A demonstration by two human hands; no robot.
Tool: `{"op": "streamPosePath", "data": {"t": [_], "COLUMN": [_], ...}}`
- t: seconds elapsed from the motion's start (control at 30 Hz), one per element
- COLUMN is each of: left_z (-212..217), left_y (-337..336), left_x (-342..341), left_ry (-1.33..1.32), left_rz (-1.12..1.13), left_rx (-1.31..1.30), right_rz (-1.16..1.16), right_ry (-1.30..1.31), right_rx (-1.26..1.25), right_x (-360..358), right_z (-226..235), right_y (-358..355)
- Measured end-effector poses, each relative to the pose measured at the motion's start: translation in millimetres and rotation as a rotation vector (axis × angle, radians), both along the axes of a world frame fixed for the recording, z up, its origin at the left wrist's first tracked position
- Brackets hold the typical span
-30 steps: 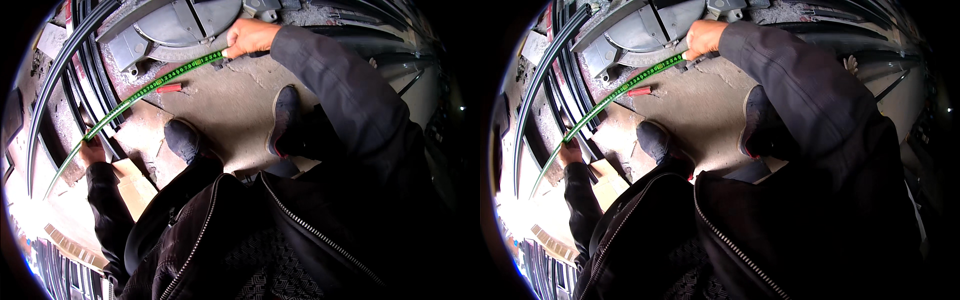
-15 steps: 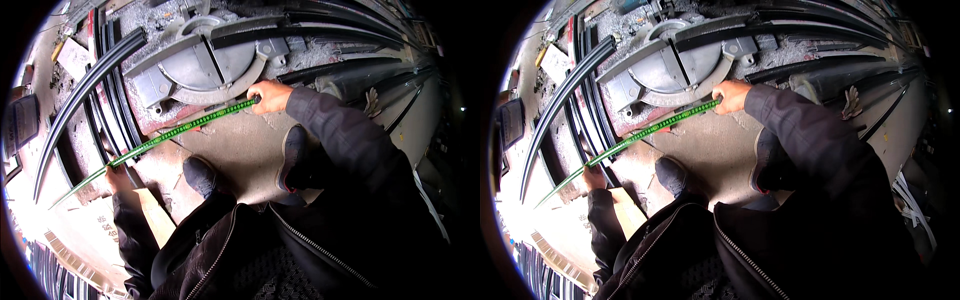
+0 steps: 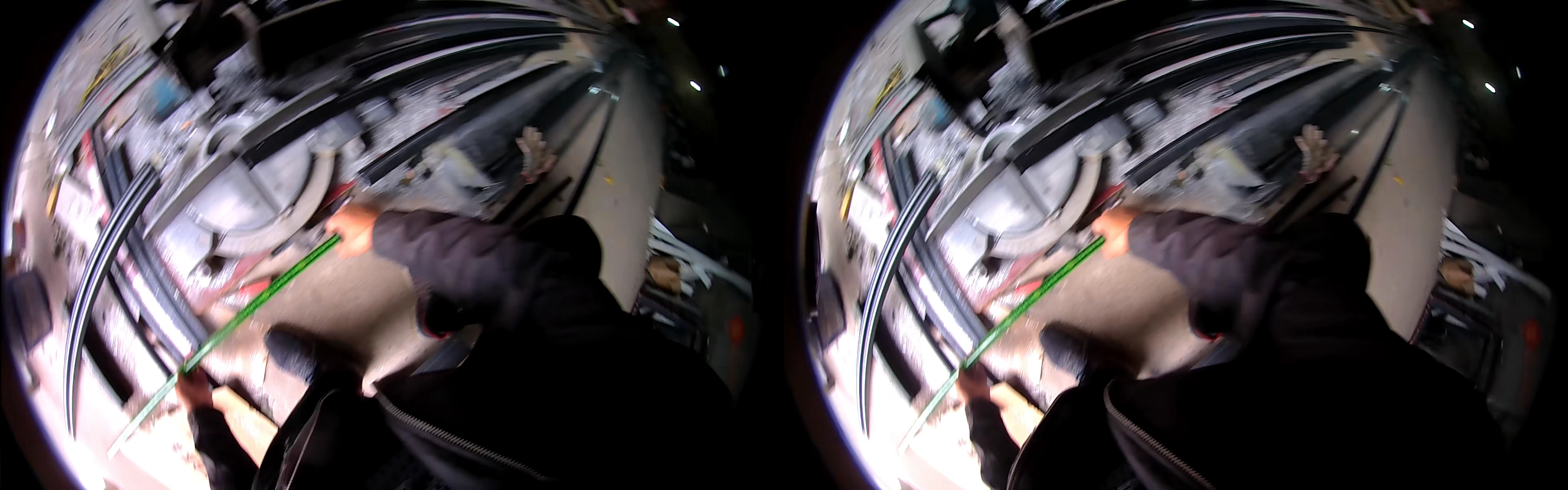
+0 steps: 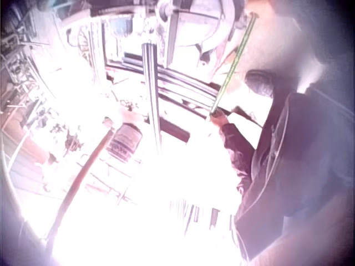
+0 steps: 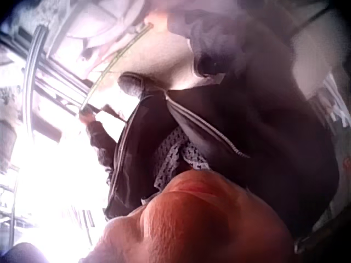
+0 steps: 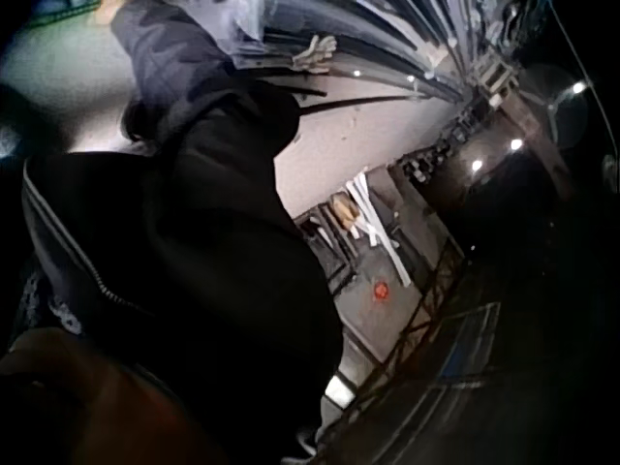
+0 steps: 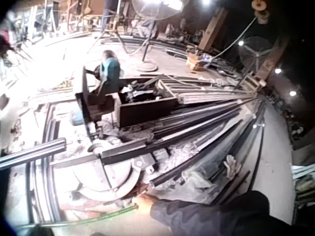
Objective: The person uses a green flexible tape measure to measure the dimensions of a large metal window frame and several long metal bars. They measure the frame's width and height, then measure and mark the metal bars on the floor before placing them aside.
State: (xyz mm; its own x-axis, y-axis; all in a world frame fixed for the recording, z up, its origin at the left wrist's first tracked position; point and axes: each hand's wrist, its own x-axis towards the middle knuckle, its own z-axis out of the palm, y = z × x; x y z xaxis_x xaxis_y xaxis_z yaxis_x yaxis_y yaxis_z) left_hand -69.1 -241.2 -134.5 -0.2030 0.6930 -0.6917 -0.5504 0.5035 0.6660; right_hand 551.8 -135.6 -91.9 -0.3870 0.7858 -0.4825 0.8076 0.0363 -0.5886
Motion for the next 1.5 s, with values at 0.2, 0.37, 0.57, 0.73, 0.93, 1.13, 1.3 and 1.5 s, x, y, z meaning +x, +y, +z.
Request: {"op": "streamPosePath", "data": {"t": [0.2,0.37,0.57,0.73,0.93,1.13,1.3,1.5], "left_z": [12,-30,-31,46,62,57,55,68], "left_y": [1,-11,-25,-19,-11,-11,-2,8], "left_x": [57,11,16,91,121,120,125,136], "left_ry": [0.011,0.141,0.265,0.442,0.506,0.478,0.501,0.561], "left_rz": [0.114,-0.012,-0.165,-0.388,-0.471,-0.460,-0.498,-0.509], "left_rx": [-0.174,-0.340,-0.423,-0.480,-0.420,-0.366,-0.314,-0.258], "right_rz": [-0.054,-0.093,-0.062,-0.121,-0.065,-0.128,-0.652,-1.362], "right_ry": [-0.158,-0.124,-0.175,-0.101,-0.162,-0.100,0.231,0.441], "right_rx": [0.115,0.154,0.206,0.309,0.250,0.402,0.531,0.522], "right_x": [5,-1,-3,-1,3,3,2,72], "right_z": [-18,-33,-54,-53,-34,-6,25,-5], "right_y": [-27,-36,-43,-49,-51,-36,24,122]}}
